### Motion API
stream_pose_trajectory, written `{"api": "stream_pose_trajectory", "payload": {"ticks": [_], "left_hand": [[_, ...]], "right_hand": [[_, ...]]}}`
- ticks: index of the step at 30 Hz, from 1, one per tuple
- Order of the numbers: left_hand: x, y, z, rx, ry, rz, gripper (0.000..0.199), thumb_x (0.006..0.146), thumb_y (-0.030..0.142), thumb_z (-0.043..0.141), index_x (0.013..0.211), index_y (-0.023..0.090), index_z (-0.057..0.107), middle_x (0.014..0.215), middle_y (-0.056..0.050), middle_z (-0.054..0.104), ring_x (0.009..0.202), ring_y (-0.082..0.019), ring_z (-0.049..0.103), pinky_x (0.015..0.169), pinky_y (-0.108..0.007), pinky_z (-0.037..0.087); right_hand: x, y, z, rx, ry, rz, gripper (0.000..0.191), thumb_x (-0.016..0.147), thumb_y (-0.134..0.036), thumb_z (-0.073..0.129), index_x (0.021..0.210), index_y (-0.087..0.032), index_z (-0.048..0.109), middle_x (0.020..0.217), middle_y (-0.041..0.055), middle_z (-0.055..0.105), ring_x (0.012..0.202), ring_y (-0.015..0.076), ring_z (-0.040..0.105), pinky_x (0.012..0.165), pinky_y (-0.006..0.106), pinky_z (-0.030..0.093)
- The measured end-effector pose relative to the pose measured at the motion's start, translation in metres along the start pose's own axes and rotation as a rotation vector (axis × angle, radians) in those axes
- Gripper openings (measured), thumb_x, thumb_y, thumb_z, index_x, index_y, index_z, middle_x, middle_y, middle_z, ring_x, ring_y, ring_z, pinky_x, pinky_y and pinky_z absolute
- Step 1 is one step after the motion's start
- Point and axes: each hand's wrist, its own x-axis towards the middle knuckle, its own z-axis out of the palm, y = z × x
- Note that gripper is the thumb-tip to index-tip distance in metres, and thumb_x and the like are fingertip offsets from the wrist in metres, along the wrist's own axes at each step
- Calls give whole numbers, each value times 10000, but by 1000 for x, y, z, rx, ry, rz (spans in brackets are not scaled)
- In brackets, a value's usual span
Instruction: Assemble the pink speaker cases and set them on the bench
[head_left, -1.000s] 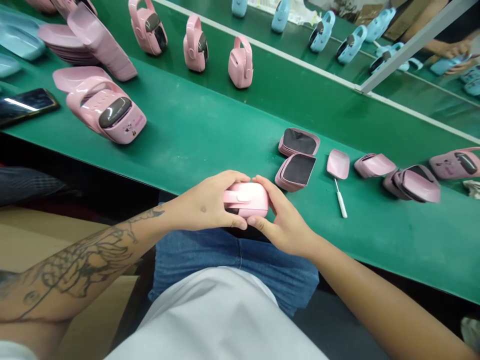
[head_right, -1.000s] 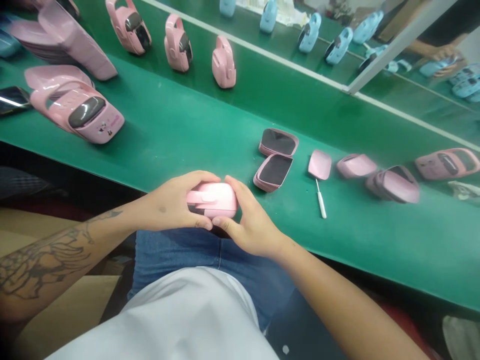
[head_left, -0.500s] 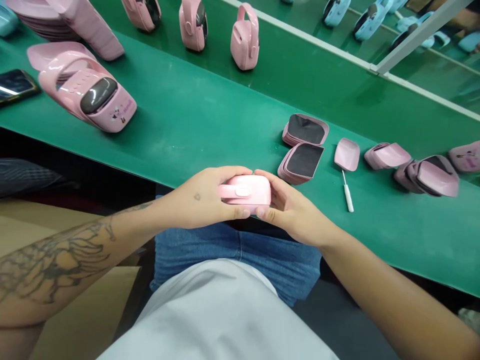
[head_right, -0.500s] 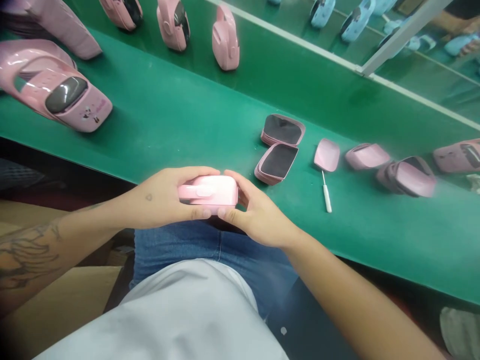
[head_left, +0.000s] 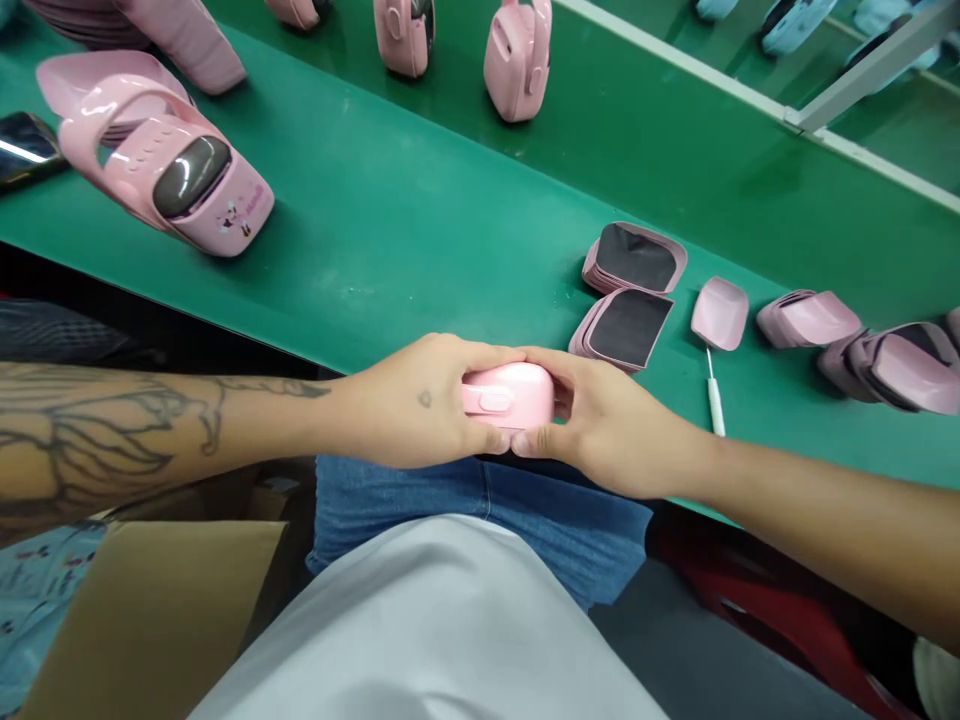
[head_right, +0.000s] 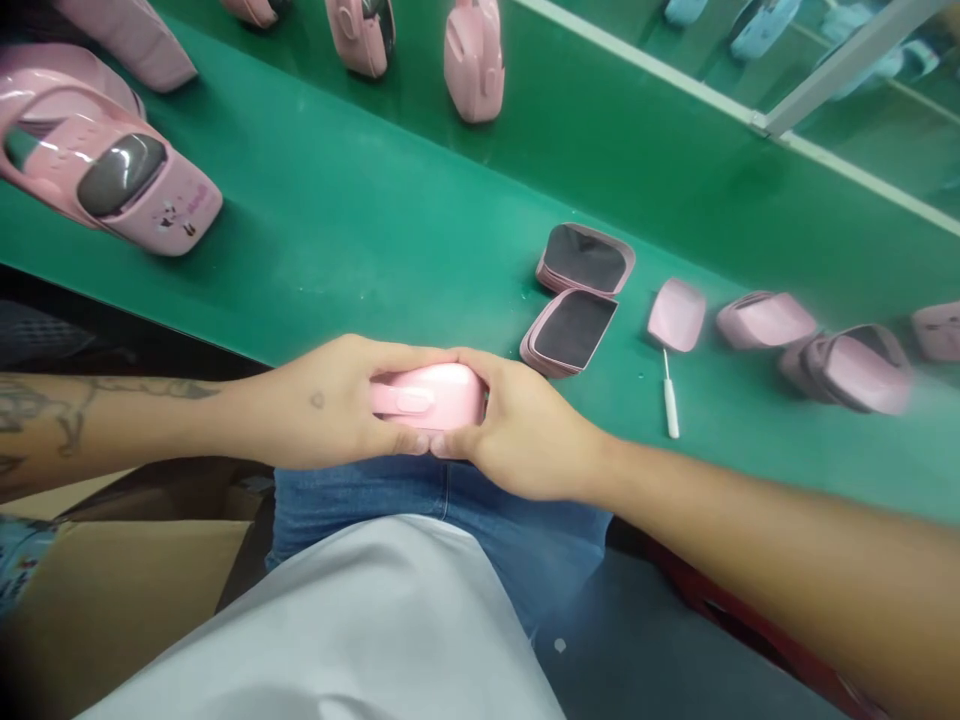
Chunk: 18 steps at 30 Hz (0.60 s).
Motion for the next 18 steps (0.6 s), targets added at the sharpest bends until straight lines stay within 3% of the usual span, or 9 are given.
{"api": "stream_pose_trajectory", "payload": {"ticks": [5, 9, 11, 14, 18], "left_hand": [[-7, 0, -2, 139, -55, 52, 645, 898, 447, 811, 1513, 310, 674, 1379, -9, 798, 1184, -302, 780, 969, -363, 583], [-10, 1, -4, 297, -65, -20, 710, 908, 576, 767, 1498, 213, 608, 1345, -89, 785, 1118, -305, 779, 876, -363, 568], [-13, 0, -4, 329, -53, -56, 775, 896, 617, 762, 1510, 190, 561, 1301, -110, 784, 1072, -310, 781, 828, -363, 560], [-16, -1, -1, 362, -53, -28, 738, 903, 562, 761, 1514, 201, 556, 1287, -104, 777, 1056, -306, 774, 822, -363, 545], [-17, -4, 4, 328, -18, 1, 745, 808, 449, 861, 1470, 216, 611, 1321, -83, 768, 1104, -305, 754, 856, -362, 543]], "right_hand": [[-15, 19, 15, 6, 78, -170, 622, 960, -338, 804, 1540, -298, 581, 1532, 68, 688, 1367, 310, 691, 1211, 529, 562], [-16, 41, 25, -110, 184, -250, 789, 983, -532, 764, 1636, -238, 433, 1712, 151, 496, 1588, 352, 482, 1354, 605, 374], [-15, 49, 30, -92, 220, -265, 812, 998, -570, 727, 1658, -239, 388, 1743, 163, 445, 1620, 353, 440, 1363, 614, 354], [-16, 51, 38, -56, 265, -268, 767, 1005, -550, 725, 1642, -260, 412, 1712, 153, 481, 1595, 351, 474, 1344, 603, 392], [-19, 43, 41, -67, 287, -259, 688, 1002, -482, 740, 1595, -264, 467, 1674, 146, 528, 1561, 347, 511, 1331, 614, 409]]}}
